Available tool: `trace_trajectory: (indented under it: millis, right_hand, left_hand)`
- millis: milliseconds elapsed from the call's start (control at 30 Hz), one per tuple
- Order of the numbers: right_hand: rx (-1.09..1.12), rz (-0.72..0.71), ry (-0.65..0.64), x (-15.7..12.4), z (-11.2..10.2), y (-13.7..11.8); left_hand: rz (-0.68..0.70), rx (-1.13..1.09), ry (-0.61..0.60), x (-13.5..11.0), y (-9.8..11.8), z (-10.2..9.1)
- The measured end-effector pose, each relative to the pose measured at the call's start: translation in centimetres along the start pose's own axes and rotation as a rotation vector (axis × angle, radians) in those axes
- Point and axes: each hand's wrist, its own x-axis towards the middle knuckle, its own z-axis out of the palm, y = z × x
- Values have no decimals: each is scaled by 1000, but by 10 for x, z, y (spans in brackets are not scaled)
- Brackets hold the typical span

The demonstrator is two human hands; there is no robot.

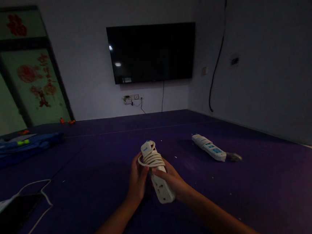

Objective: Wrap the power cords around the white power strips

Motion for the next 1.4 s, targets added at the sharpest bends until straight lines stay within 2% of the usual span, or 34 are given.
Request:
trace_trajectory:
  millis: [100, 267, 467, 633, 733, 867, 1033, 1200, 1300, 1400]
  right_hand:
    - [-23, -23, 25, 1, -1, -3]
    - [-108, -83, 92, 3, -4, -10]
    - [-278, -274, 170, 10, -11, -9]
    - [-449, -313, 95, 7, -13, -14]
    - [-651, -329, 91, 6, -18, -15]
    - [-976, -361, 8, 7, -26, -10]
    - [-1199, -384, -81, 4, -27, -6]
    - [-1286, -516, -160, 4, -29, -4]
    - [-1237, -586, -88, 5, -32, -3]
    - [-1083, -640, 106, 4, -31, -6]
  left_hand:
    - [81, 117, 6, 4, -1, -4]
    - [227, 461, 118, 12, -6, -15]
    - [437, 689, 204, 17, 1, -29]
    - [647, 845, 267, 23, 11, -42]
    - [737, 926, 280, 26, 15, -49]
    - [835, 975, 296, 28, 20, -53]
    - [787, 995, 372, 31, 29, -54]
    - [534, 969, 545, 42, 27, -67]
    - [437, 936, 625, 50, 21, -81]
    - [406, 919, 644, 55, 15, -91]
